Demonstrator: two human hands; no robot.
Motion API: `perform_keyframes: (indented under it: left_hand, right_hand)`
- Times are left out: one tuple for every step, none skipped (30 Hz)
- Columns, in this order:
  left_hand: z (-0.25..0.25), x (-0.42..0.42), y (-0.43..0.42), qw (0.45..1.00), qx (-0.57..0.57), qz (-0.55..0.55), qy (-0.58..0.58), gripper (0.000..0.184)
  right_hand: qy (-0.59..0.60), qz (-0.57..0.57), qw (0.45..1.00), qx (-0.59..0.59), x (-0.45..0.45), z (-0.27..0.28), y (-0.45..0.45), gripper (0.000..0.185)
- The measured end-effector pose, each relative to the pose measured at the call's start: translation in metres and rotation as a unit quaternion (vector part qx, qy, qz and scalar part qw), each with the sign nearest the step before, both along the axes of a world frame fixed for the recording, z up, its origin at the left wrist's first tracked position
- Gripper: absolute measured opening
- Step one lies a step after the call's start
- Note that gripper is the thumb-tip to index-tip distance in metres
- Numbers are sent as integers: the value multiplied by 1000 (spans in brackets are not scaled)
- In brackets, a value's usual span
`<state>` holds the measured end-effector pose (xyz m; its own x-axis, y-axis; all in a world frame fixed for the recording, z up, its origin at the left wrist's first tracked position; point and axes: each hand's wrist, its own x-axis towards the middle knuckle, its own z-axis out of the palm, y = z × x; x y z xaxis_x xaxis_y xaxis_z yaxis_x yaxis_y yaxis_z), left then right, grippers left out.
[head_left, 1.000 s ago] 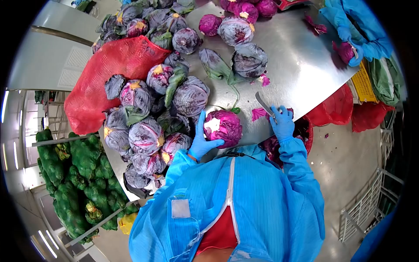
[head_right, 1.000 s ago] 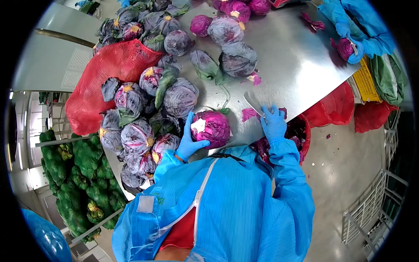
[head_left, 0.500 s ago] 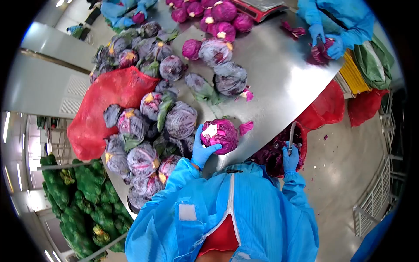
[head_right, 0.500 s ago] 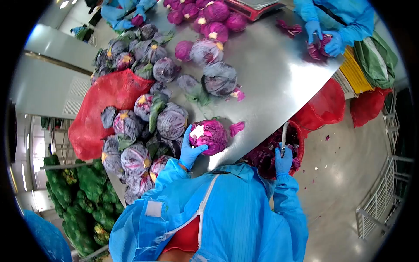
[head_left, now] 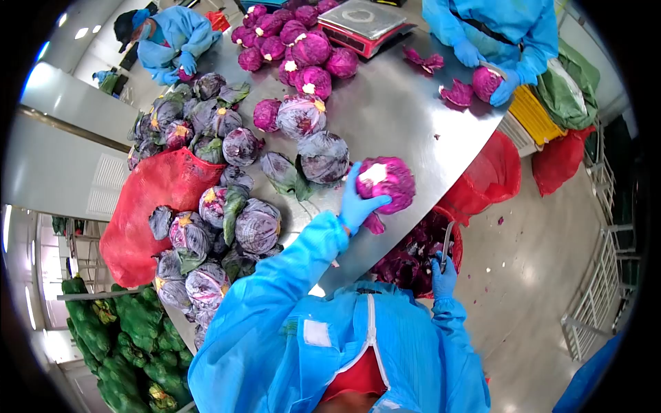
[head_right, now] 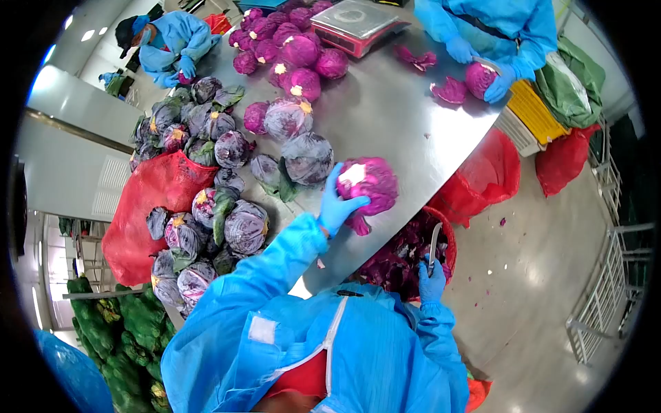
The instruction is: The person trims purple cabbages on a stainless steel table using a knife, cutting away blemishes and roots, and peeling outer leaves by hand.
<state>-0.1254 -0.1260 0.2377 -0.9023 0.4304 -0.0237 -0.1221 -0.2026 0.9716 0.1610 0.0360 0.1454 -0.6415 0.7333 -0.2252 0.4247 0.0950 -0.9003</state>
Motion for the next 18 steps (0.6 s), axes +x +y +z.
perform_keyframes:
  left_hand:
    - [-4,-11,20,1000,6,-10,5,113]
    - [-9,-20,40,999,-18,-4,40,117]
    - [-15,-30,58,996,-43,6,75,122]
    - [-29,-40,75,990,-72,15,119,127]
    - [-39,-50,90,981,-103,25,162,132]
    - [-37,-59,100,978,-127,15,164,134]
    - [-31,-64,108,975,-150,3,164,137]
    - [-27,-67,115,977,-146,2,157,135]
    - [-22,-70,120,963,-209,5,169,136]
    - [-14,-71,119,958,-231,-6,168,132]
    - [-6,-73,117,953,-251,-19,167,127]
    - [-5,-76,110,931,-279,-14,235,120]
    - [-3,-81,98,903,-305,-9,303,114]
    - [0,-88,83,868,-329,-6,371,107]
    - [26,-93,63,837,-339,16,428,84]
    - [49,-104,43,820,-355,28,447,71]
    - [59,-112,23,786,-363,101,490,58]
    - [66,-120,3,729,-451,136,496,64]
  right_hand:
    - [0,-2,1000,-4,-6,4,3,28]
    - [2,12,1000,-5,-7,-2,8,31]
    - [24,16,1000,-6,-8,-3,10,32]
    - [46,22,999,-8,-11,0,11,33]
    - [68,29,997,-11,-16,3,12,33]
    - [63,22,997,-24,-20,9,13,34]
    - [55,13,998,-38,-22,20,11,35]
    - [44,2,998,-52,-23,26,10,35]
    - [64,-4,997,-42,-24,21,10,35]
    - [84,-12,996,-33,-25,14,8,35]
    - [104,-21,994,-23,-26,8,7,35]
    - [114,-26,992,-36,-30,14,4,37]
    - [97,-15,994,-41,-31,17,5,38]
    - [81,-7,996,-46,-33,19,5,39]
    - [64,1,997,-53,-34,22,2,39]
    - [85,10,994,-64,-38,26,-2,40]
    - [104,20,992,-75,-46,33,-6,40]
    - [122,31,988,-86,-54,38,-11,40]
